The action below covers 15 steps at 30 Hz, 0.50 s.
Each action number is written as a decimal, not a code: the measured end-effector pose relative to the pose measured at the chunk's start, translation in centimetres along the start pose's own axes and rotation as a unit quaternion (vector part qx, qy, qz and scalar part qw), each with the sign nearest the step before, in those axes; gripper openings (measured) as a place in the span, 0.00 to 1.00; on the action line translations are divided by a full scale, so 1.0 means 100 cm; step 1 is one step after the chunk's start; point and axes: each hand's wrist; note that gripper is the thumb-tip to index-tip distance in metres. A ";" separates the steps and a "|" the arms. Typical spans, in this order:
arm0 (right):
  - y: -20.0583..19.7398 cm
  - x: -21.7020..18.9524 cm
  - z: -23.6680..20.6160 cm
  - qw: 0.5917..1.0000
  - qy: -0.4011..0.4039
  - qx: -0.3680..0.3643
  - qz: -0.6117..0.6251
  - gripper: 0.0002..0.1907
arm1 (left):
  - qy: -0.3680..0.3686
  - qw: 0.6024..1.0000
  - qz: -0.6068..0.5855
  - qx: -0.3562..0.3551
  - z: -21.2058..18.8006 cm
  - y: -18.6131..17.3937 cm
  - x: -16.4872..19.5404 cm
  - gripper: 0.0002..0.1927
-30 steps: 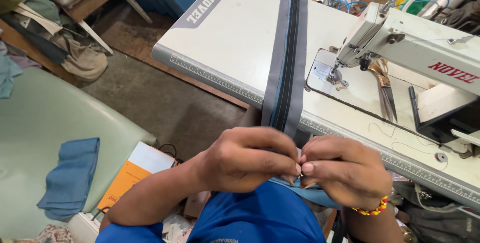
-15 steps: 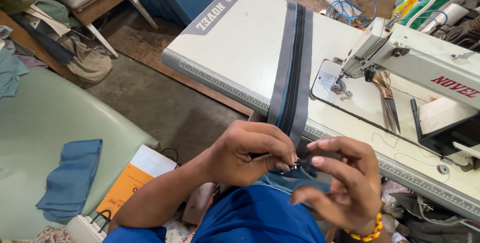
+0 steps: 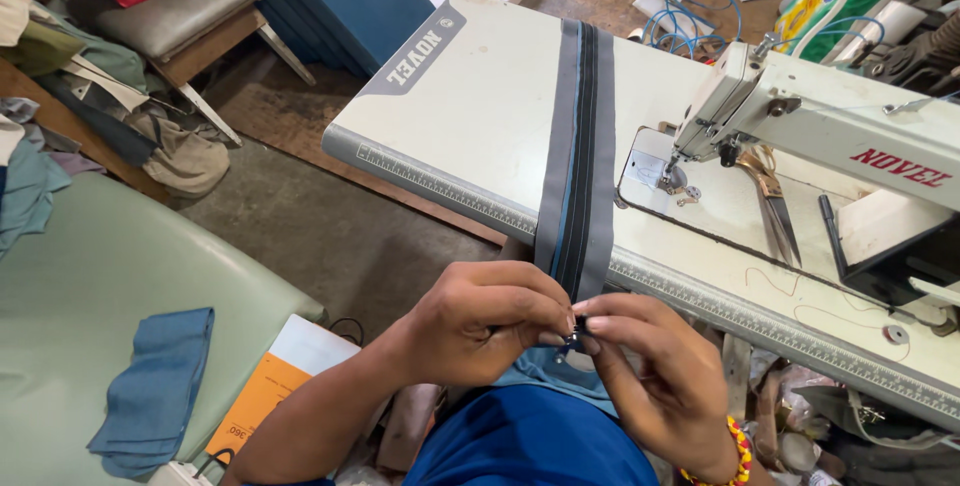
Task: The person aligns a zipper with a blue fabric piece, inserts the zipper pull, and uses shears to trim excess fabric. The person then folds and adjusts the fabric around the zipper, preparing it for sewing.
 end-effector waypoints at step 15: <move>-0.009 0.022 0.025 0.988 -0.134 -0.058 0.038 0.13 | 0.033 0.998 0.018 -0.051 0.009 -0.010 -0.001 0.09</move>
Point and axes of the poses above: each hand's wrist, its own z-axis towards the middle knuckle, its own y-axis out of the palm, x = y × z, and after that the axes turned 2 degrees about -y, right-handed
